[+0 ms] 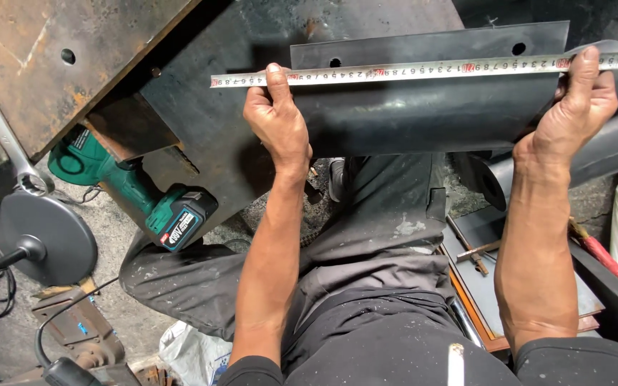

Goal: Measure, grind, and assemble heavy rubber or plastic industrial components.

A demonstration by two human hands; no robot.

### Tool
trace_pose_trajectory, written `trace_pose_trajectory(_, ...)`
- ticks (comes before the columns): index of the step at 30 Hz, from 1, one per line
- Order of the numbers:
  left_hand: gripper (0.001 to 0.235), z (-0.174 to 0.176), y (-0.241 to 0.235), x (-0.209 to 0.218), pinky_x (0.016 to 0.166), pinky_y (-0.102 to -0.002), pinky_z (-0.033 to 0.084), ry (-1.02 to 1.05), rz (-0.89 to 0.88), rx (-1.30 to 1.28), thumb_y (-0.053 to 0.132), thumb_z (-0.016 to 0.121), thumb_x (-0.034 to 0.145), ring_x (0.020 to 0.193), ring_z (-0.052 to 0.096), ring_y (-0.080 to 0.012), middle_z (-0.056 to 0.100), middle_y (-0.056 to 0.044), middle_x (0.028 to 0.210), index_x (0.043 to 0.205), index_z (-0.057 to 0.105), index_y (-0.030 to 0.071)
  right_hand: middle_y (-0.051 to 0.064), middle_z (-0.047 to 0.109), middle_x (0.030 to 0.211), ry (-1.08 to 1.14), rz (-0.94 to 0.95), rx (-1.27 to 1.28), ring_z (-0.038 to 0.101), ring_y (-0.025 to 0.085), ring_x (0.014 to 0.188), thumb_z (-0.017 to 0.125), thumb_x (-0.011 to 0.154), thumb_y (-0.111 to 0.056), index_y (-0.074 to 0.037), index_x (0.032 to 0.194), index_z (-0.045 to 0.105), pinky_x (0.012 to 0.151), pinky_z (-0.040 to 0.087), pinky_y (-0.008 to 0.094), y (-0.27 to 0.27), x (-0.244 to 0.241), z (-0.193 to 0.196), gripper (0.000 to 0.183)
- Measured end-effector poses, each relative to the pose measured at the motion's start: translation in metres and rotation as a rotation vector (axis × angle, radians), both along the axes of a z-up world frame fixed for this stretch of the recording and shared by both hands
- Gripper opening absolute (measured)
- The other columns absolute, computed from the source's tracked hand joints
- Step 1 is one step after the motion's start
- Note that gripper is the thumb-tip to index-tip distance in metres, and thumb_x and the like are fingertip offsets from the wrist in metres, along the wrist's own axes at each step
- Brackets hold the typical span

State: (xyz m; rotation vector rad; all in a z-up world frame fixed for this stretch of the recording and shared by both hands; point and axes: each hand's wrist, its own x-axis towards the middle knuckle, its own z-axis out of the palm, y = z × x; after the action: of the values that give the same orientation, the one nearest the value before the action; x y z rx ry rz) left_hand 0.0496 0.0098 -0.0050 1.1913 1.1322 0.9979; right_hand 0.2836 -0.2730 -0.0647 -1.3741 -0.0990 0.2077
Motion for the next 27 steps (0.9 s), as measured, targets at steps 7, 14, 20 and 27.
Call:
trace_pose_trajectory(7,0.034,-0.002,0.001,0.001,0.056,-0.026,0.03,-0.011,0.008,-0.002,0.025,0.062,0.108,0.064,0.037,-0.0038,0.05,0.006,0.071,0.086,0.066,-0.001,-0.002,0.059,0.084,0.026,-0.012,0.028,0.043,0.006,0.068,0.077,0.113,-0.025,-0.007,0.092,0.065,0.065,0.035,0.022,0.012,-0.004,0.017,0.03)
trace_pose_trajectory(14,0.033,0.002,0.0,0.002,0.056,-0.026,0.03,-0.027,-0.01,0.002,0.023,0.06,0.108,0.064,0.037,-0.0041,0.05,0.006,0.07,0.086,0.066,-0.001,-0.002,0.057,0.08,0.021,-0.006,0.038,0.042,0.006,0.069,0.077,0.115,-0.025,-0.007,0.094,0.063,0.067,0.034,0.023,0.009,-0.005,0.013,0.031)
trace_pose_trajectory(20,0.034,0.008,0.001,0.003,0.052,-0.026,0.027,0.08,0.068,-0.01,0.023,0.06,0.107,0.061,0.035,-0.0032,0.048,0.007,0.067,0.085,0.067,-0.001,-0.001,0.059,0.079,-0.023,0.01,-0.014,0.043,0.007,0.068,0.077,0.116,-0.024,-0.008,0.09,0.063,0.066,0.035,0.024,0.005,-0.002,0.004,0.034)
trace_pose_trajectory(27,0.035,-0.002,0.003,0.001,0.052,-0.026,0.025,-0.029,0.035,-0.029,0.025,0.061,0.108,0.061,0.033,-0.0021,0.045,0.009,0.067,0.085,0.065,0.0,0.0,0.055,0.08,-0.043,0.059,-0.023,0.035,0.006,0.065,0.071,0.122,-0.022,-0.005,0.087,0.059,0.061,0.027,0.023,-0.003,0.001,-0.004,0.041)
